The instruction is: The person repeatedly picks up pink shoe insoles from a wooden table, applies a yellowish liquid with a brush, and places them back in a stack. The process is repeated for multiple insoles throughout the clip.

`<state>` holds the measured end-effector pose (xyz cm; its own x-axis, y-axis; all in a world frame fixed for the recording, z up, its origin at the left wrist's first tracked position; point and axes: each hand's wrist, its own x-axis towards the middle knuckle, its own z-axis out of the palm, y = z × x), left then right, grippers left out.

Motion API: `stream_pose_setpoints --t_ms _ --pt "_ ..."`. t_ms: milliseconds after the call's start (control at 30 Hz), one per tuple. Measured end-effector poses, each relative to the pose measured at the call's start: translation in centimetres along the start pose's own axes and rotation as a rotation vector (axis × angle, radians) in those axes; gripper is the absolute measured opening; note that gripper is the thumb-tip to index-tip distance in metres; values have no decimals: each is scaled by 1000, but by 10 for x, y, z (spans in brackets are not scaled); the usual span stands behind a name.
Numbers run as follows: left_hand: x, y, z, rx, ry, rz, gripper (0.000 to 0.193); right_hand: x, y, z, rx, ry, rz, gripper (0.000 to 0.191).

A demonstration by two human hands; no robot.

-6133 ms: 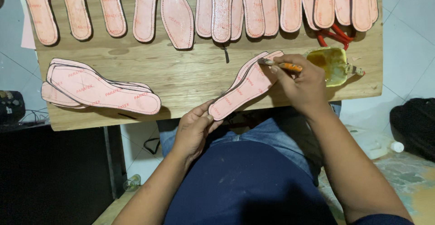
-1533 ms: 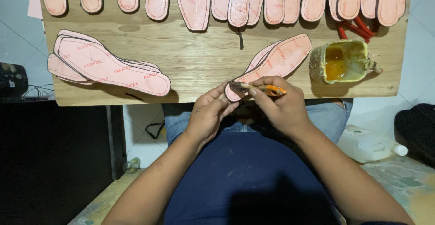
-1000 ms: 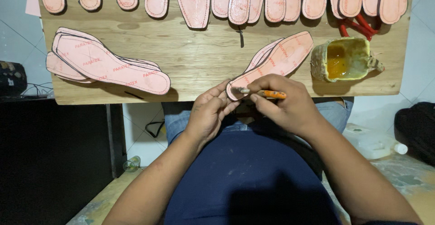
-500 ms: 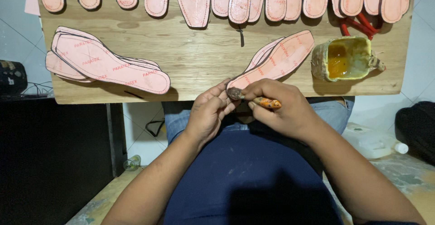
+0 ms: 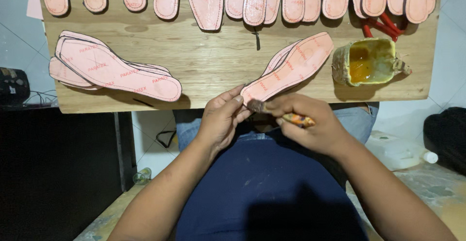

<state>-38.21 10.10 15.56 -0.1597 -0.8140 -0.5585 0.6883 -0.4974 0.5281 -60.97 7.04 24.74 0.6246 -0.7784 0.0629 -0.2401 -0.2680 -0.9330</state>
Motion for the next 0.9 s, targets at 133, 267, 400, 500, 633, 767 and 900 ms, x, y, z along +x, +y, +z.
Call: stream_pose_setpoints --t_ms 133,267,400,500,633,767,900 --pt "-2 -2 -1 1 7 19 38 -14 -4 -8 -110 95 93 18" --pt "0 -1 2 -4 4 -3 36 -22 -3 -10 -259 246 9 21" --pt "2 -3 6 -18 -6 -22 35 -22 6 2 -449 270 -107 29" --pt "2 -8 9 -13 10 -16 35 -24 11 13 -422 201 -108 32" --pt "3 -12 12 6 9 0 34 -30 11 14 -263 203 -22 27" --pt "3 -13 13 53 38 20 37 -31 10 5 -161 260 30 21" --pt "2 -15 14 41 5 53 37 -29 13 8 -277 283 62 20"
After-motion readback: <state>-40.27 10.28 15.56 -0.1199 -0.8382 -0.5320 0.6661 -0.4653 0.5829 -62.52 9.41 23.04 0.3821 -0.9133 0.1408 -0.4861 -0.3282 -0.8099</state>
